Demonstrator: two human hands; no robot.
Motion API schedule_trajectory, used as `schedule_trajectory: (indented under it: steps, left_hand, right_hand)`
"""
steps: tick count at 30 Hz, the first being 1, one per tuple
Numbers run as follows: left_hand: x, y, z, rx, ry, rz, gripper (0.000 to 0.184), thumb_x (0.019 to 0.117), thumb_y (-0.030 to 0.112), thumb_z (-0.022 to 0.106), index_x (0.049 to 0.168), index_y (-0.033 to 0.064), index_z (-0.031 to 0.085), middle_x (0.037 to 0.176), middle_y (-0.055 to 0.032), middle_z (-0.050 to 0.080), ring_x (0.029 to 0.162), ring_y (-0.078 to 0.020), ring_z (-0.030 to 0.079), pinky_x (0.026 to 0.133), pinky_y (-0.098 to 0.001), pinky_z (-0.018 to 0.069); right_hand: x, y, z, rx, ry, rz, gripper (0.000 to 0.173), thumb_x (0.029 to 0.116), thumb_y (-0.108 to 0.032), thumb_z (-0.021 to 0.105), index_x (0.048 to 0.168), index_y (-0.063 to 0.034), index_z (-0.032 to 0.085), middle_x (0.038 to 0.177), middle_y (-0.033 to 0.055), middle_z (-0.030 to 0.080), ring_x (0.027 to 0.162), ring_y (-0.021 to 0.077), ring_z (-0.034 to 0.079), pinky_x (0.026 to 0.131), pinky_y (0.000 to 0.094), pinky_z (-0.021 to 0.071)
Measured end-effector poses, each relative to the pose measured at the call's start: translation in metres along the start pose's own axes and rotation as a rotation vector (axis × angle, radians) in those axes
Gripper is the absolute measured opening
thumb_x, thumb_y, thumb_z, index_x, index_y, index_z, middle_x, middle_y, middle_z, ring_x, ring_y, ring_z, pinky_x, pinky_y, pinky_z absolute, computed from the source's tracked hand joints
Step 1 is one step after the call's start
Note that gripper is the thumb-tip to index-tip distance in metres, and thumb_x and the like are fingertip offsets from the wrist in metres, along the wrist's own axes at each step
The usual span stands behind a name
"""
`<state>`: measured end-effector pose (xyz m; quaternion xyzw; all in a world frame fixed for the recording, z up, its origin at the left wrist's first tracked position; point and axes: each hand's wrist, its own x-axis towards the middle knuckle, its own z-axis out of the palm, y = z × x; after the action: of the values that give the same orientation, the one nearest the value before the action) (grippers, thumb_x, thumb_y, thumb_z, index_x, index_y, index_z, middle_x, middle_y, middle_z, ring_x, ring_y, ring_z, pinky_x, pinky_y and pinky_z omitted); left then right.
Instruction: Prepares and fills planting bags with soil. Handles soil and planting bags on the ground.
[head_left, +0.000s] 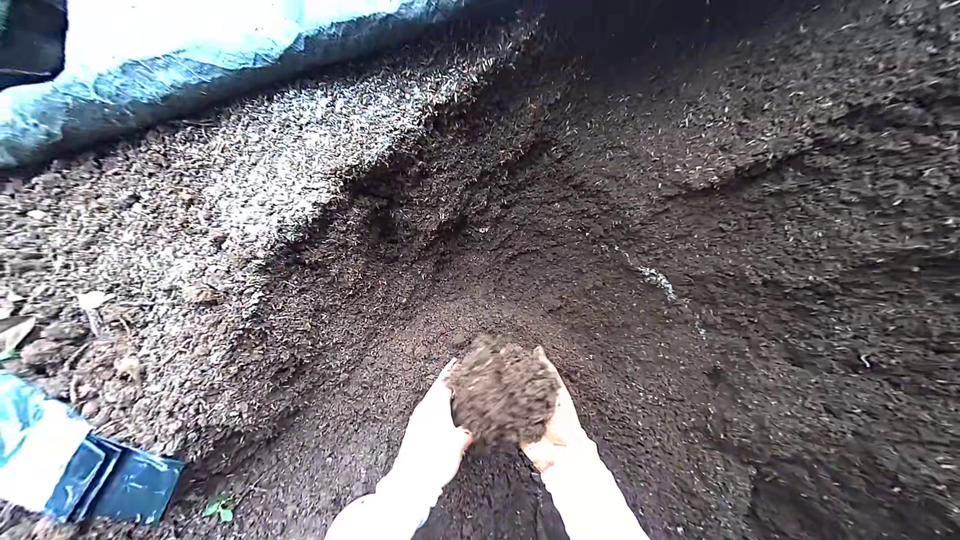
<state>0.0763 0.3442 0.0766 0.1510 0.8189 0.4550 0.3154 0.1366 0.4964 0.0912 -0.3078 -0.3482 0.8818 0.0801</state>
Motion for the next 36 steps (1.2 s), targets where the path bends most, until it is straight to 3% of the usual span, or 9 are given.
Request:
schedule_trajectory:
  steps: [3,8,13,18,22,26,30,33,36]
  left_hand:
    - [-0.009,-0.007,0.001,0.047,0.035,-0.007,0.072,0.0843,0.009,0.077,0.145,-0.0118,0.044,0.141,-0.0267,0.057,0.136,-0.0298,0.054,0.118,-0.0415,0.0385]
    - [-0.001,-0.018,-0.004,-0.100,0.048,0.001,0.090,0.0797,0.011,0.080,0.158,0.0036,0.036,0.156,-0.0140,0.048,0.143,-0.0175,0.048,0.120,-0.0354,0.0368]
    - [-0.001,-0.022,-0.011,0.015,0.036,0.011,0.087,0.0823,0.012,0.076,0.159,0.0060,0.036,0.165,-0.0127,0.037,0.151,-0.0205,0.038,0.124,-0.0393,0.0304]
    - [0.008,-0.036,-0.013,0.195,0.064,0.137,0.075,0.0847,0.020,0.069,0.154,0.0064,0.045,0.157,-0.0177,0.046,0.146,-0.0310,0.044,0.120,-0.0505,0.0356]
    - [0.011,-0.032,-0.020,0.414,0.061,0.100,0.063,0.0842,0.026,0.068,0.146,0.0167,0.060,0.156,-0.0140,0.049,0.136,-0.0476,0.049,0.099,-0.0714,0.0408]
    - [0.012,-0.022,-0.024,0.553,0.032,0.065,0.049,0.0911,0.029,0.061,0.139,0.0226,0.066,0.158,-0.0115,0.048,0.134,-0.0483,0.050,0.095,-0.0703,0.0392]
    - [0.023,-0.015,-0.029,0.471,-0.083,0.022,0.051,0.0949,0.024,0.062,0.145,0.0207,0.060,0.152,-0.0156,0.051,0.135,-0.0353,0.054,0.105,-0.0579,0.0474]
    - [0.030,-0.008,-0.024,0.412,-0.170,-0.056,0.060,0.0944,0.018,0.061,0.153,0.0133,0.050,0.155,-0.0202,0.047,0.142,-0.0343,0.048,0.116,-0.0530,0.0389]
    - [0.032,-0.001,-0.017,0.351,-0.177,-0.114,0.063,0.0965,0.011,0.060,0.157,0.0098,0.042,0.160,-0.0183,0.043,0.147,-0.0307,0.043,0.122,-0.0487,0.0322]
  right_hand:
    - [-0.006,-0.001,0.015,-0.368,0.033,-0.053,0.041,0.1127,-0.029,0.032,0.137,-0.0042,0.055,0.120,0.0077,0.068,0.104,0.0133,0.068,0.088,0.0323,0.0578]
    - [-0.013,-0.019,0.012,-0.783,-0.022,-0.073,0.039,0.1054,-0.024,0.051,0.141,-0.0087,0.056,0.146,0.0069,0.056,0.133,0.0193,0.055,0.105,0.0453,0.0517]
    - [-0.003,0.000,-0.137,-0.529,0.704,-0.016,0.064,0.1086,-0.037,0.050,0.161,-0.0057,0.028,0.167,0.0194,0.028,0.152,0.0373,0.031,0.118,0.0610,0.0325]
    - [0.021,0.020,-0.238,-0.140,0.838,0.097,0.068,0.1081,-0.058,0.032,0.159,-0.0137,0.035,0.162,0.0123,0.041,0.147,0.0326,0.041,0.113,0.0602,0.0373]
    - [0.068,0.010,-0.235,-0.066,0.737,0.195,0.082,0.1035,-0.064,0.041,0.163,-0.0114,0.020,0.168,0.0200,0.021,0.151,0.0397,0.029,0.114,0.0656,0.0339]
    - [0.085,0.015,-0.216,0.024,0.591,0.261,0.086,0.0993,-0.077,0.021,0.163,-0.0198,0.020,0.163,0.0156,0.037,0.145,0.0340,0.043,0.109,0.0604,0.0433]
    - [0.100,0.028,-0.199,0.067,0.614,0.135,0.080,0.1019,-0.074,0.017,0.165,-0.0246,0.015,0.168,0.0149,0.025,0.152,0.0379,0.030,0.112,0.0694,0.0333]
    - [0.109,0.042,-0.192,0.249,0.500,0.048,0.082,0.0971,-0.079,0.010,0.149,-0.0230,0.039,0.137,0.0101,0.059,0.123,0.0270,0.059,0.092,0.0561,0.0531]
    - [0.100,0.053,-0.182,0.336,0.482,-0.017,0.076,0.1019,-0.072,0.011,0.133,-0.0128,0.046,0.106,0.0102,0.063,0.094,0.0224,0.063,0.075,0.0453,0.0547]
